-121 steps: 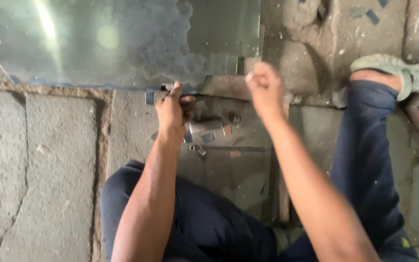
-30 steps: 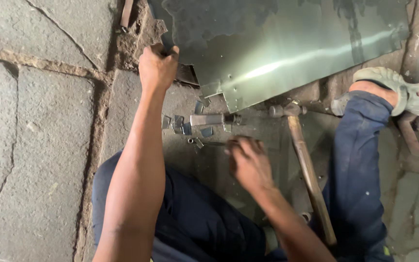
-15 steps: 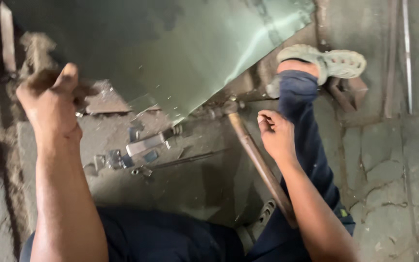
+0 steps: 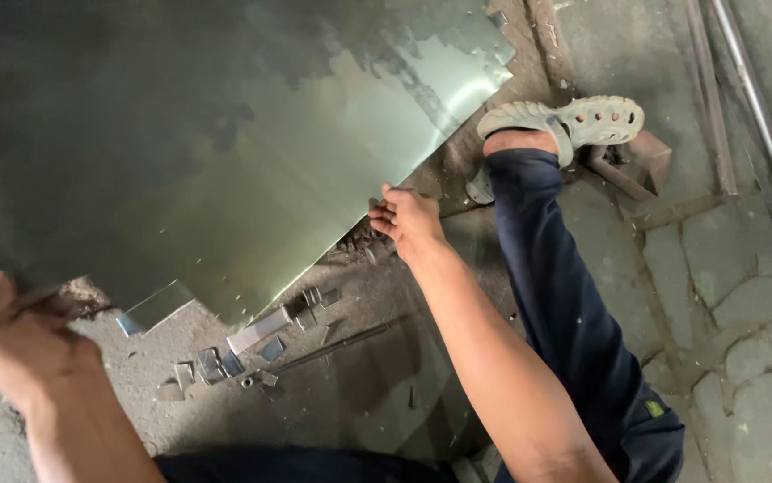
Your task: The person uses a hammer and a metal punch to cut small rectangular pieces from a large metal sheet. They repeatedly position the punch and strike it to separate the pieces, which accumulate on the floor.
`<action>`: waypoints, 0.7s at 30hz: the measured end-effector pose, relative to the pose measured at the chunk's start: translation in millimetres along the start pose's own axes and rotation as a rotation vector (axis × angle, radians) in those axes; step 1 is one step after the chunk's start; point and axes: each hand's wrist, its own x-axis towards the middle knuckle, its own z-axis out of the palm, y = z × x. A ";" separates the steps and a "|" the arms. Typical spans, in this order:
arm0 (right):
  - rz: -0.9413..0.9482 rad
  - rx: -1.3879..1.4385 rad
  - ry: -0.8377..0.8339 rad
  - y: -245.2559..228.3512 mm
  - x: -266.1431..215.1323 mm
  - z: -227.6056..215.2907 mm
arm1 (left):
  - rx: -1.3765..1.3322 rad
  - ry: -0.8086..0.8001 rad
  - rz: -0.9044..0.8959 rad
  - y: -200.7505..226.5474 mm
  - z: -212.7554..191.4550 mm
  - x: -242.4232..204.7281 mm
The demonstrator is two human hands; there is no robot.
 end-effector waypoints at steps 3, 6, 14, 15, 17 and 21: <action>-0.142 -0.070 -0.007 -10.0 -14.1 17.2 | -0.122 -0.100 0.072 -8.6 -37.6 15.7; -0.310 -0.173 -0.091 -36.4 -21.2 50.5 | -0.323 -0.137 -0.008 -21.7 -71.6 40.3; -0.608 -1.232 -0.027 -95.5 64.7 55.3 | -0.438 -0.134 -0.057 -43.6 -96.4 68.3; -0.883 -1.239 0.028 -99.2 84.6 38.7 | -0.440 -0.135 -0.064 -45.0 -95.3 67.8; -0.780 -1.362 0.158 -114.2 129.0 -2.6 | -0.422 -0.142 -0.079 -52.0 -94.4 68.0; -0.672 -1.410 0.435 -165.3 216.7 -66.2 | -0.404 -0.169 -0.090 -72.0 -79.3 90.3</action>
